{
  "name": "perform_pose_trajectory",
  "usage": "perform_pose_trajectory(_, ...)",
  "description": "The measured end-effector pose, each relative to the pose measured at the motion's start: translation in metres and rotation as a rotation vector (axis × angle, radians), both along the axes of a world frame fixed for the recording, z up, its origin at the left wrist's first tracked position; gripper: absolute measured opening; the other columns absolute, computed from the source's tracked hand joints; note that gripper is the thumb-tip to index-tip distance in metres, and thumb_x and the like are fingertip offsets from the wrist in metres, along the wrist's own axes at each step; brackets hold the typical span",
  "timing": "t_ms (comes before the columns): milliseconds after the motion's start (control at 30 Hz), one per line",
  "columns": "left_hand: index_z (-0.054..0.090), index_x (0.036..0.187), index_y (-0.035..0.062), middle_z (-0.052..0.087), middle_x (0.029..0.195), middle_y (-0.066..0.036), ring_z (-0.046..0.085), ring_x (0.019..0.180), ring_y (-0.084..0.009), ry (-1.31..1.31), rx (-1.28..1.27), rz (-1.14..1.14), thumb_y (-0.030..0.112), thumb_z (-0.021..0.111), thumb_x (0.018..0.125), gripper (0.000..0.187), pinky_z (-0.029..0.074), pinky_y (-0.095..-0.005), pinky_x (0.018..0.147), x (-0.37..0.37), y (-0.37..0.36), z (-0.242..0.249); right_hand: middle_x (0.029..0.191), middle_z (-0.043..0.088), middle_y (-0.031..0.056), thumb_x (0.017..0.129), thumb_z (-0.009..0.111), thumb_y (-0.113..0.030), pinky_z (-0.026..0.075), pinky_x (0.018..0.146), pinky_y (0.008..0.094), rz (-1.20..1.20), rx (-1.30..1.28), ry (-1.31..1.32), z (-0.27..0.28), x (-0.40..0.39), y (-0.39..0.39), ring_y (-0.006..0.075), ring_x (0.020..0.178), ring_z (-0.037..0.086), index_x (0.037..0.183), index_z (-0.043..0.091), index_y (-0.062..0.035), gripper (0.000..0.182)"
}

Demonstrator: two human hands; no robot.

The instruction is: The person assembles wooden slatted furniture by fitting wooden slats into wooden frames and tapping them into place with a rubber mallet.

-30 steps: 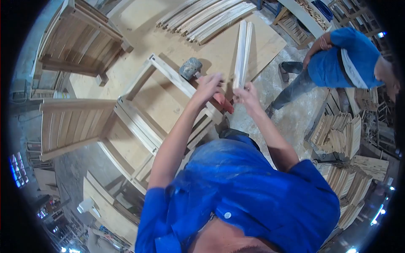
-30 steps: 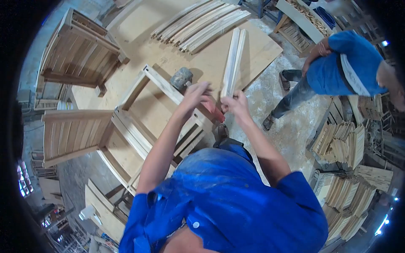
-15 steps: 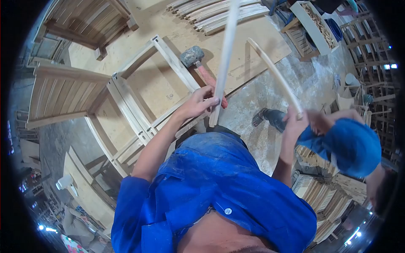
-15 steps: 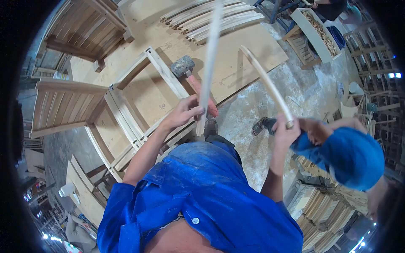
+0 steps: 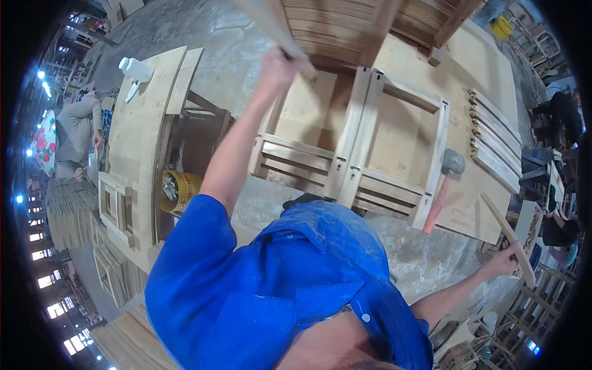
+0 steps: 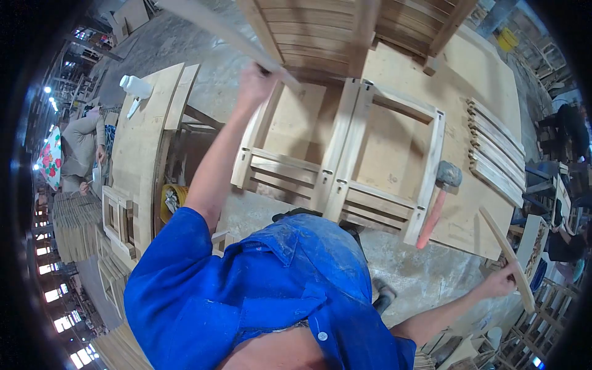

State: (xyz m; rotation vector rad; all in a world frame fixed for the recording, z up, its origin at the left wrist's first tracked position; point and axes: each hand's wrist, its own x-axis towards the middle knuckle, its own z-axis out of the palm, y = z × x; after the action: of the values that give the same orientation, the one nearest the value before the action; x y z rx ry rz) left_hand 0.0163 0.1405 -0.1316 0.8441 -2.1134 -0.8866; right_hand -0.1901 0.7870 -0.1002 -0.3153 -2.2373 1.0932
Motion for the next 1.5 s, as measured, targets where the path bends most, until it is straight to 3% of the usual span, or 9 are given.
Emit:
perform_pose_trajectory(167, 0.065, 0.09, -0.0043, 0.072, 0.082, -0.02, 0.072, 0.078, -0.0319, 0.269, -0.161, 0.092, 0.016, 0.075, 0.08, 0.025, 0.055, -0.0399, 0.071, -0.004, -0.134, -0.072, 0.087, 0.071, 0.0206, 0.093, 0.072, -0.029, 0.062, 0.064, 0.0318, 0.215, -0.071, 0.26, 0.048, 0.012, -0.105, 0.0216, 0.07, 0.07, 0.099, 0.066, 0.0196, 0.049)
perform_pose_trajectory(600, 0.054, 0.1, 0.004, 0.069, 0.077, -0.022, 0.066, 0.073, -0.0468, 0.136, -0.254, 0.084, 0.017, 0.071, 0.079, 0.03, 0.053, -0.0524, 0.068, -0.053, -0.14, -0.087, 0.08, 0.071, 0.0129, 0.09, 0.075, -0.02, 0.053, 0.069, 0.0288, 0.844, -0.229, 0.14, 0.032, 0.013, -0.439, 0.0161, 0.071, 0.067, 0.097, 0.068, 0.0064, 0.029)
perform_pose_trajectory(933, 0.061, 0.101, 0.0064, 0.07, 0.081, -0.021, 0.066, 0.084, -0.0483, 0.08, -0.147, 0.102, 0.019, 0.069, 0.078, 0.027, 0.054, -0.053, 0.073, -0.058, -0.142, -0.089, 0.071, 0.067, 0.0261, 0.084, 0.074, -0.038, 0.053, 0.07, 0.0406, 0.691, 0.278, 0.112, 0.024, -0.033, -0.492, 0.034, 0.069, 0.068, 0.07, 0.066, 0.0094, 0.05)
perform_pose_trajectory(1033, 0.063, 0.1, 0.0063, 0.071, 0.084, -0.02, 0.068, 0.084, -0.0435, 0.141, -0.114, 0.028, 0.021, 0.07, 0.082, 0.024, 0.054, -0.0474, 0.069, -0.049, -0.125, -0.067, 0.071, 0.066, 0.0245, 0.083, 0.072, -0.039, 0.053, 0.07, 0.04, 0.635, 0.453, 0.178, 0.02, -0.053, -0.532, 0.0357, 0.068, 0.066, 0.072, 0.066, 0.0078, 0.049)
perform_pose_trajectory(1100, 0.063, 0.101, 0.0067, 0.071, 0.084, -0.02, 0.068, 0.084, -0.0434, 0.12, -0.113, 0.039, 0.021, 0.07, 0.082, 0.025, 0.054, -0.0472, 0.069, -0.05, -0.124, -0.069, 0.084, 0.07, 0.0234, 0.08, 0.069, -0.014, 0.053, 0.059, 0.0422, 0.741, 0.361, 0.399, 0.01, -0.063, -0.55, 0.0338, 0.071, 0.07, 0.096, 0.066, 0.0011, 0.022)
perform_pose_trajectory(1267, 0.065, 0.095, 0.0056, 0.071, 0.082, -0.017, 0.068, 0.077, -0.0411, 0.078, -0.159, 0.033, 0.021, 0.071, 0.081, 0.021, 0.053, -0.047, 0.067, -0.055, -0.141, -0.091, 0.075, 0.069, 0.019, 0.082, 0.068, -0.013, 0.053, 0.058, 0.0395, 0.755, 0.279, 0.426, 0.007, -0.065, -0.545, 0.0321, 0.066, 0.069, 0.09, 0.066, 0.0021, 0.017)
perform_pose_trajectory(1333, 0.066, 0.095, 0.0059, 0.071, 0.082, -0.016, 0.068, 0.08, -0.0419, -0.276, -0.425, -0.151, 0.021, 0.07, 0.078, 0.023, 0.054, -0.0485, 0.071, -0.068, -0.166, -0.133, 0.074, 0.068, 0.0193, 0.082, 0.069, -0.032, 0.052, 0.064, 0.0415, 0.808, 0.529, 0.28, 0.008, -0.068, -0.538, 0.0329, 0.067, 0.065, 0.083, 0.067, 0.0018, 0.034)
perform_pose_trajectory(1467, 0.07, 0.108, 0.0064, 0.07, 0.103, -0.022, 0.067, 0.101, -0.0382, -0.286, 0.349, 0.085, 0.027, 0.071, 0.069, 0.044, 0.054, -0.0482, 0.088, -0.021, -0.12, -0.075, 0.073, 0.066, 0.0179, 0.088, 0.063, -0.06, 0.051, 0.065, 0.042, 0.976, 0.553, -0.261, 0.006, -0.019, -0.521, 0.0275, 0.065, 0.062, 0.104, 0.067, 0.0102, 0.072)
perform_pose_trajectory(1500, 0.07, 0.107, 0.0056, 0.069, 0.108, -0.022, 0.066, 0.106, -0.0381, -0.321, 0.394, 0.084, 0.035, 0.072, 0.068, 0.048, 0.053, -0.0499, 0.089, -0.007, -0.115, -0.076, 0.073, 0.066, 0.0178, 0.091, 0.059, -0.061, 0.05, 0.063, 0.0407, 1.15, 0.61, -0.103, -0.02, -0.013, -0.501, 0.0274, 0.064, 0.062, 0.109, 0.067, 0.0106, 0.074)
